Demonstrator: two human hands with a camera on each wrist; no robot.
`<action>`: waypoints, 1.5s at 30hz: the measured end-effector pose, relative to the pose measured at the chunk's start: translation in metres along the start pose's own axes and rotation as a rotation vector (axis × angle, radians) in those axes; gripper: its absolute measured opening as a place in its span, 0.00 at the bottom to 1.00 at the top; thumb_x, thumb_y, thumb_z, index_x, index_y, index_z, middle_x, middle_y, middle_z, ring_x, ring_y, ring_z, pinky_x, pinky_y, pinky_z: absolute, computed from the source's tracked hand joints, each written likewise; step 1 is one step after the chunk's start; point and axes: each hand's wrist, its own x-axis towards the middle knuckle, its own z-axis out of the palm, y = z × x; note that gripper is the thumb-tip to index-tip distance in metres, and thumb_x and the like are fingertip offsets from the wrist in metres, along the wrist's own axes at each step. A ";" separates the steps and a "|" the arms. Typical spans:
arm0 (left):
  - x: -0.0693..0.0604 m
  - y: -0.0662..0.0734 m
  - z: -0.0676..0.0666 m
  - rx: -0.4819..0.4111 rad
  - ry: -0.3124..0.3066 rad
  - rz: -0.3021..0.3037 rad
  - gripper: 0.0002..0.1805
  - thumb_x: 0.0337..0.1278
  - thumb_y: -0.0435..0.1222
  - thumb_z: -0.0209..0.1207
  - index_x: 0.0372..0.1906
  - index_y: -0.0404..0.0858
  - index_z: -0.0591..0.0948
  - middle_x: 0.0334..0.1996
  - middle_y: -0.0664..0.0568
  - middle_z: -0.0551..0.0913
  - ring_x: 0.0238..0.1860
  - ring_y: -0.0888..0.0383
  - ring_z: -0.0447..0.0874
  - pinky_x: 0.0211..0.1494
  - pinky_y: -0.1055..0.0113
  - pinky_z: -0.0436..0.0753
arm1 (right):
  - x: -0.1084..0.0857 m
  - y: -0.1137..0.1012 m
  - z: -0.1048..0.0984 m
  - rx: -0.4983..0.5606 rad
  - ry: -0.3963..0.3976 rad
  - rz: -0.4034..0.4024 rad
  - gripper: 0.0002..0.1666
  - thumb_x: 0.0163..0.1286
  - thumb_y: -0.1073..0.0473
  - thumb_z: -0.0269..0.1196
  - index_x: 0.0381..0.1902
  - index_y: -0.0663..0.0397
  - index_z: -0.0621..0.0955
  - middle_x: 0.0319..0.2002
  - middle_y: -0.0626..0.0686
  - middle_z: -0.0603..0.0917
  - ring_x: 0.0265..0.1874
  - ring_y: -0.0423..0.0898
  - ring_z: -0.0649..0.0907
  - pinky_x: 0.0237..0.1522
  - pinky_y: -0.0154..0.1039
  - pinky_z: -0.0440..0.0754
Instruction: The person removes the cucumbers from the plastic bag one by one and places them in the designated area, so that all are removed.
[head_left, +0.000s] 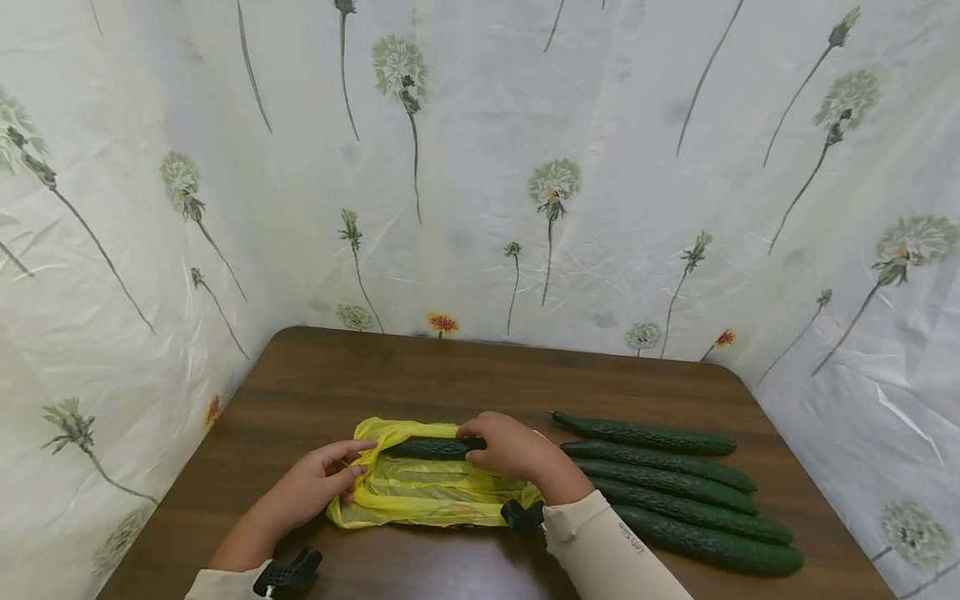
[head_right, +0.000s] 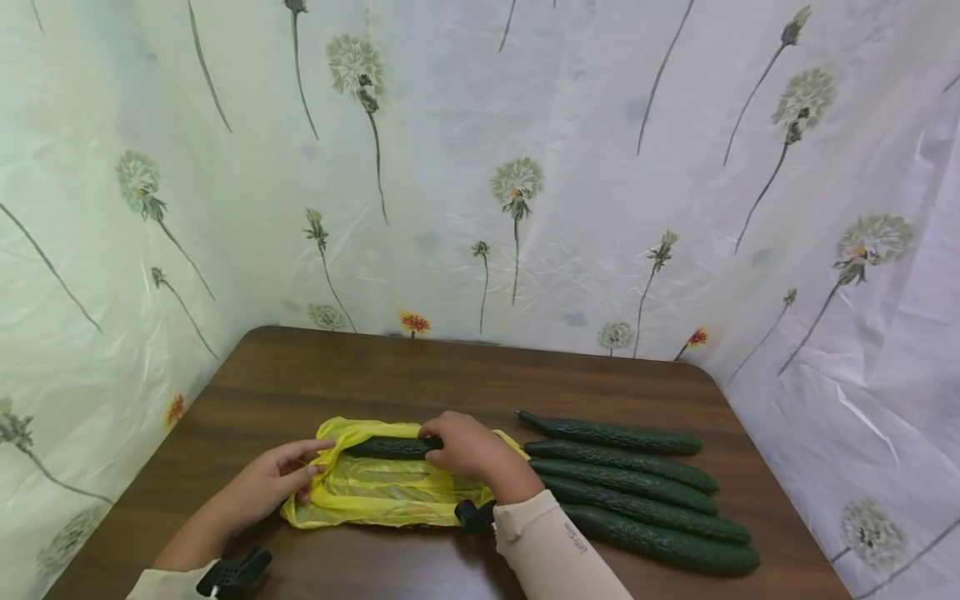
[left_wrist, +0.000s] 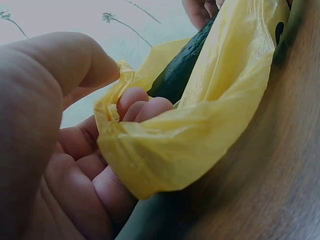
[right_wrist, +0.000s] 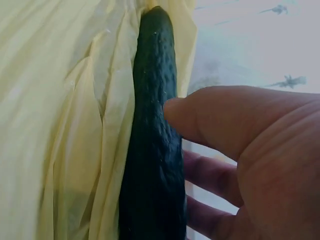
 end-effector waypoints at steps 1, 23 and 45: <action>0.000 0.000 0.000 -0.001 0.001 -0.002 0.26 0.80 0.41 0.57 0.75 0.36 0.73 0.38 0.40 0.81 0.44 0.52 0.85 0.44 0.66 0.87 | 0.002 -0.001 0.001 -0.001 -0.004 0.000 0.23 0.78 0.54 0.65 0.68 0.47 0.81 0.65 0.51 0.81 0.64 0.51 0.80 0.62 0.52 0.82; 0.001 -0.002 -0.001 -0.017 -0.013 0.004 0.26 0.80 0.40 0.56 0.75 0.36 0.72 0.41 0.39 0.80 0.43 0.52 0.85 0.43 0.64 0.88 | 0.015 -0.002 0.019 -0.025 0.049 0.106 0.30 0.69 0.50 0.74 0.67 0.39 0.81 0.68 0.49 0.80 0.67 0.59 0.75 0.68 0.69 0.69; 0.001 -0.002 -0.001 -0.020 -0.021 -0.008 0.26 0.81 0.40 0.56 0.76 0.37 0.72 0.41 0.40 0.80 0.48 0.50 0.85 0.43 0.63 0.89 | 0.005 -0.017 0.016 -0.174 0.120 0.083 0.27 0.74 0.51 0.69 0.69 0.40 0.81 0.59 0.49 0.82 0.56 0.53 0.77 0.52 0.52 0.73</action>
